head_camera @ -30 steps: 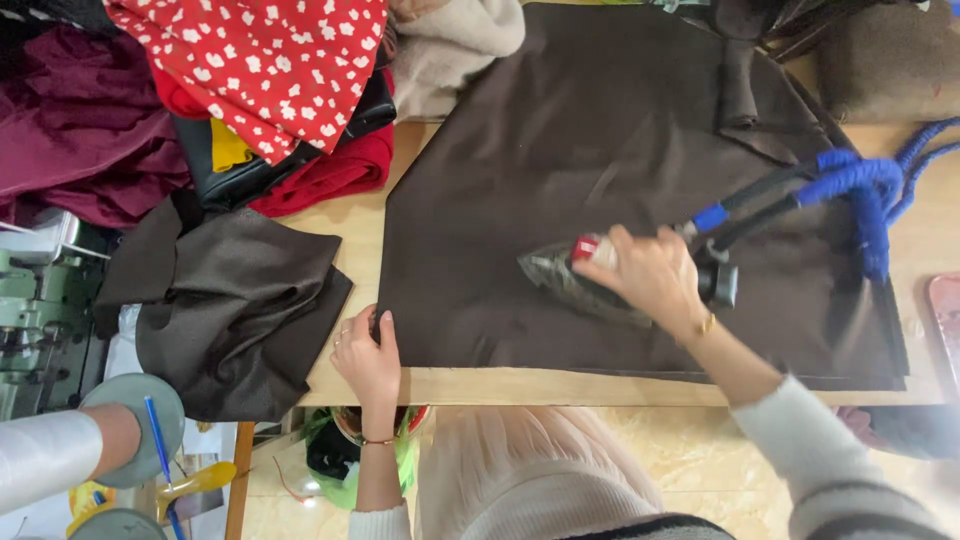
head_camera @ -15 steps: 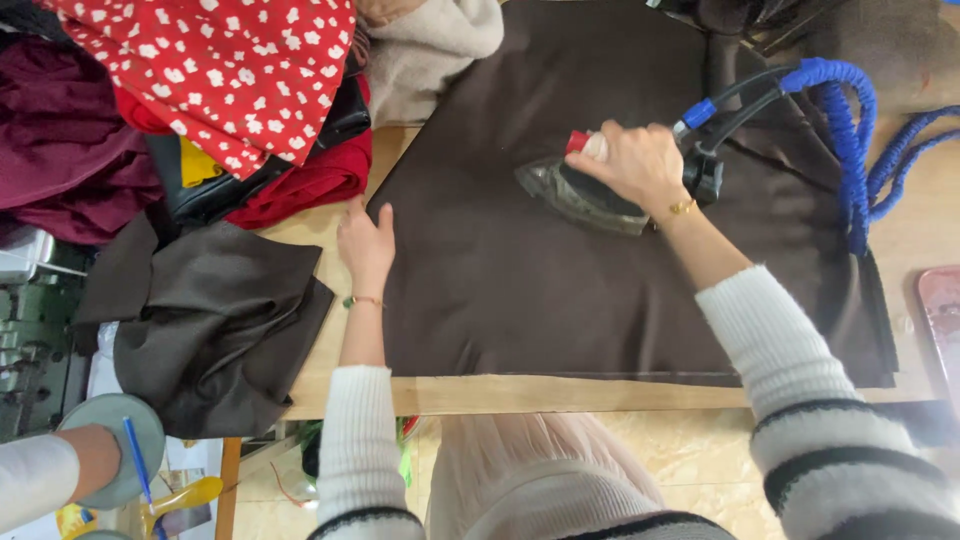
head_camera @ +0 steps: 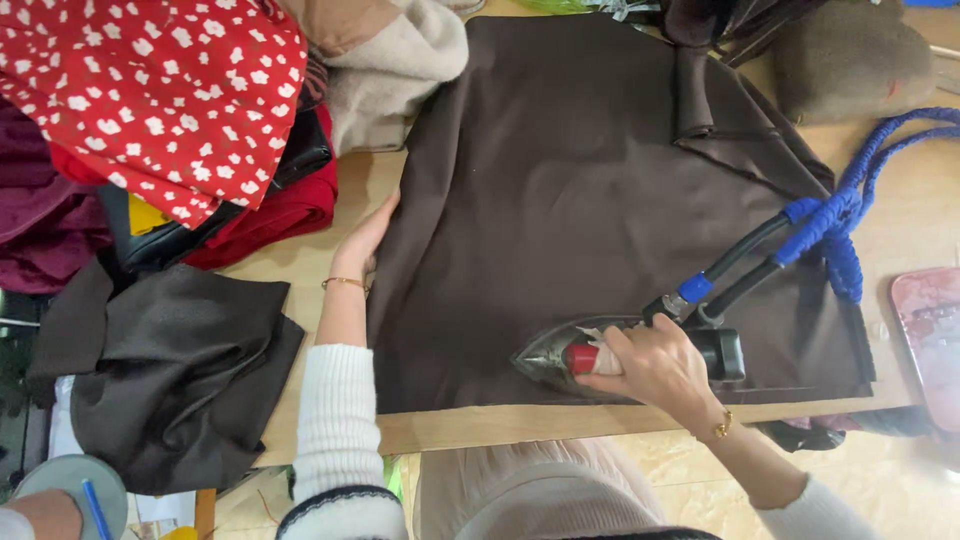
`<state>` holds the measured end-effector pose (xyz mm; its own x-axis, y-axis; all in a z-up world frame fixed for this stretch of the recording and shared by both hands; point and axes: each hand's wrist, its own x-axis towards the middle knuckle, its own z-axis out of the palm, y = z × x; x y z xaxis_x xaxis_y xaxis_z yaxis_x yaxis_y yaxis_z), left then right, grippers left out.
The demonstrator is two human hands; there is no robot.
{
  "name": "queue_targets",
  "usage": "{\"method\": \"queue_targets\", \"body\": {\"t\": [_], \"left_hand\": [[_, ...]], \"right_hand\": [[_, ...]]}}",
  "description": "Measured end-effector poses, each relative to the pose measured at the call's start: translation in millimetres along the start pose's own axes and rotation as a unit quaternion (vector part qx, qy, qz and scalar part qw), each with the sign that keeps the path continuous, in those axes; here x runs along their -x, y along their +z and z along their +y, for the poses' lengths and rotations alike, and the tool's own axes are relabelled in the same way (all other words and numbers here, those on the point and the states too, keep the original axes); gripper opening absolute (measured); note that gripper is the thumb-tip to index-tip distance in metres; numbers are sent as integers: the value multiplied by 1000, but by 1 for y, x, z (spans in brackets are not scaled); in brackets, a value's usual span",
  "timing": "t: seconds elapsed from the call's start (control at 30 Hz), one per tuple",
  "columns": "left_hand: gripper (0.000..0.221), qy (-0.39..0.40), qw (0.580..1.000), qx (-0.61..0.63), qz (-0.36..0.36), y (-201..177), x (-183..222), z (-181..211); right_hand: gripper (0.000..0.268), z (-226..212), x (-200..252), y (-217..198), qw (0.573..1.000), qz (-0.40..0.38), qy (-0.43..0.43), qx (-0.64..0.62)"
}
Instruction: Ironing a piece of dark brown fabric on a workbench using a steam iron
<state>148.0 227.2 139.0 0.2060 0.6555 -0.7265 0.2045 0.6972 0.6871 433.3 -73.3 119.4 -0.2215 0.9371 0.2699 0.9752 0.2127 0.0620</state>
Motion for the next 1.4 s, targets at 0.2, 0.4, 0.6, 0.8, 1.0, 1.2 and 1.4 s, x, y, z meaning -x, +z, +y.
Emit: {"method": "queue_targets", "body": {"t": [0.2,0.4,0.6,0.8,1.0,1.2,1.4], "left_hand": [[90,53,978,202,-15,-7,-121,-25],[51,389,917,-50,69,-3,-119,2],[18,623,692,-276,238,-30,-95,19],[36,579,673,-325,326,-9,-64,19],[51,567,618,-449,308,38,-31,-52],[57,464,622,-547,314,16,-12,-154],[64,377,629,-562,382,-12,12,-204]], "right_hand": [[65,2,-5,3,999,29,19,10],[62,14,-22,8,999,23,29,21],[64,26,-61,9,998,40,34,38],[67,57,-133,22,996,21,38,81],[70,108,-212,66,991,34,52,122],[76,146,-265,85,996,3,59,61],[80,140,-266,87,996,-38,81,18]]}}
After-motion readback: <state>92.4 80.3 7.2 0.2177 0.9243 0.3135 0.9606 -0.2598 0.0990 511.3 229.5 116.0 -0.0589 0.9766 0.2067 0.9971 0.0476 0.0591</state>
